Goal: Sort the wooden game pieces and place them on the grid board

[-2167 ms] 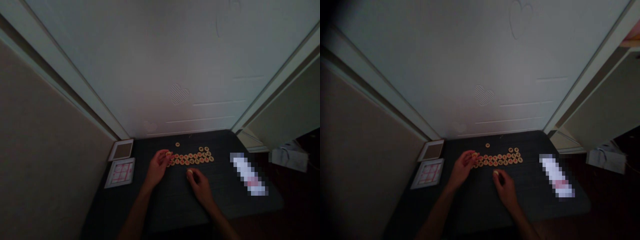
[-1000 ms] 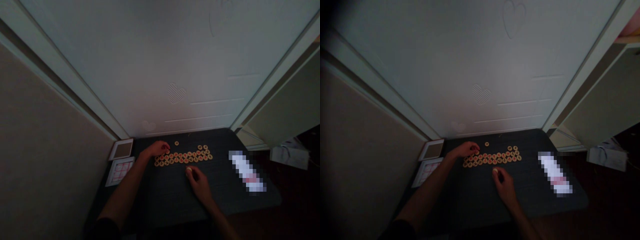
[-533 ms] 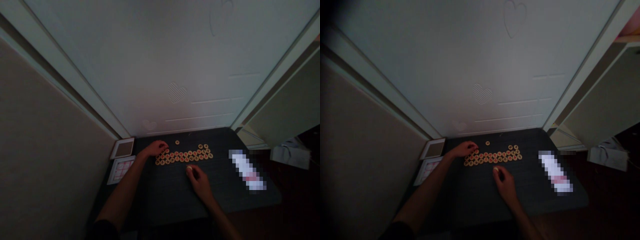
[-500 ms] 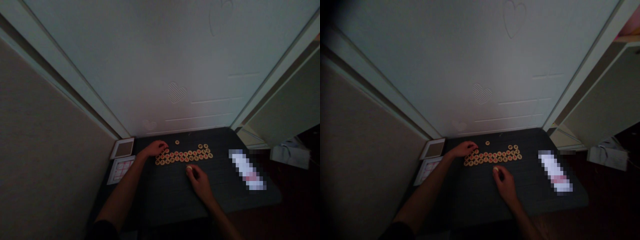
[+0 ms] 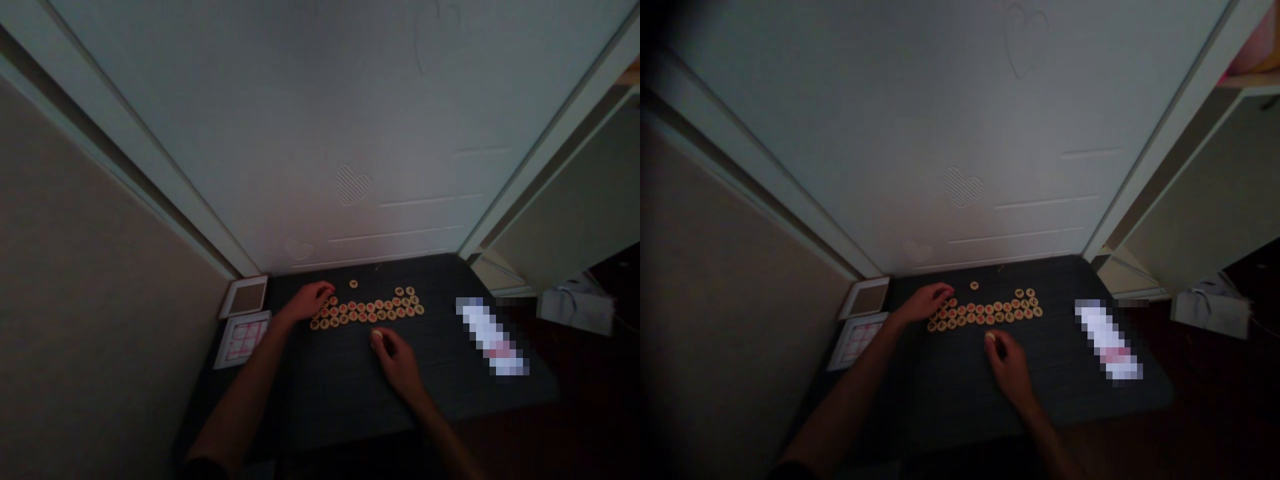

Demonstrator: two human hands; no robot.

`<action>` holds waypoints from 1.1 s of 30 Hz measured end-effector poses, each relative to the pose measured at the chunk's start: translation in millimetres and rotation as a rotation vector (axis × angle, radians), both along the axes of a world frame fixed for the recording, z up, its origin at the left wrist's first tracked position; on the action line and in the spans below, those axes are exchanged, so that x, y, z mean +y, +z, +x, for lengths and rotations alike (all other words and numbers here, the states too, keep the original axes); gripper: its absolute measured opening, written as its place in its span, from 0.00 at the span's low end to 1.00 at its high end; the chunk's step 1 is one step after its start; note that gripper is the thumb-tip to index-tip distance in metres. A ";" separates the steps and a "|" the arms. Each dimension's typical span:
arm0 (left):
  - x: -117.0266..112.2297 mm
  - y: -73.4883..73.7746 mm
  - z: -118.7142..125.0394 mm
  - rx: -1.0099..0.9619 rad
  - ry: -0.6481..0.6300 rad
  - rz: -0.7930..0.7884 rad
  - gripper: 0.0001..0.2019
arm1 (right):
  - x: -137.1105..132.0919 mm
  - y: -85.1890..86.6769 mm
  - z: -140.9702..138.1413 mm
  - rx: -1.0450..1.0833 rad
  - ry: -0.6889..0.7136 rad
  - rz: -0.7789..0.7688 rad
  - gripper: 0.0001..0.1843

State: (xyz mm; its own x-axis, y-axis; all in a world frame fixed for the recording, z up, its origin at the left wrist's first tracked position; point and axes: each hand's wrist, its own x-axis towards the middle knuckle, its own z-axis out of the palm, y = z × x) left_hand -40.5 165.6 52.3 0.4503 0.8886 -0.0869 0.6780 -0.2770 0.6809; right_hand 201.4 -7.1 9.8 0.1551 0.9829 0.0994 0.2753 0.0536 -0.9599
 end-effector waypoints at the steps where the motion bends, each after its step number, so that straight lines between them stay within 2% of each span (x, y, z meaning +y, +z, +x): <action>1: -0.8 -1.2 0.6 0.000 -0.001 -0.003 0.17 | -0.1 0.3 0.0 -0.001 0.000 0.003 0.21; 9: -0.1 -6.0 4.8 -0.017 -0.002 -0.006 0.17 | -0.2 -0.2 0.1 -0.023 -0.001 0.009 0.21; 19: -9.2 -7.8 42.2 0.015 -0.141 0.056 0.15 | 1.9 -5.9 0.1 -0.025 0.024 -0.011 0.21; 33: -12.1 -7.7 43.6 0.025 -0.120 0.054 0.16 | 1.3 -3.1 -0.4 -0.023 0.009 0.015 0.20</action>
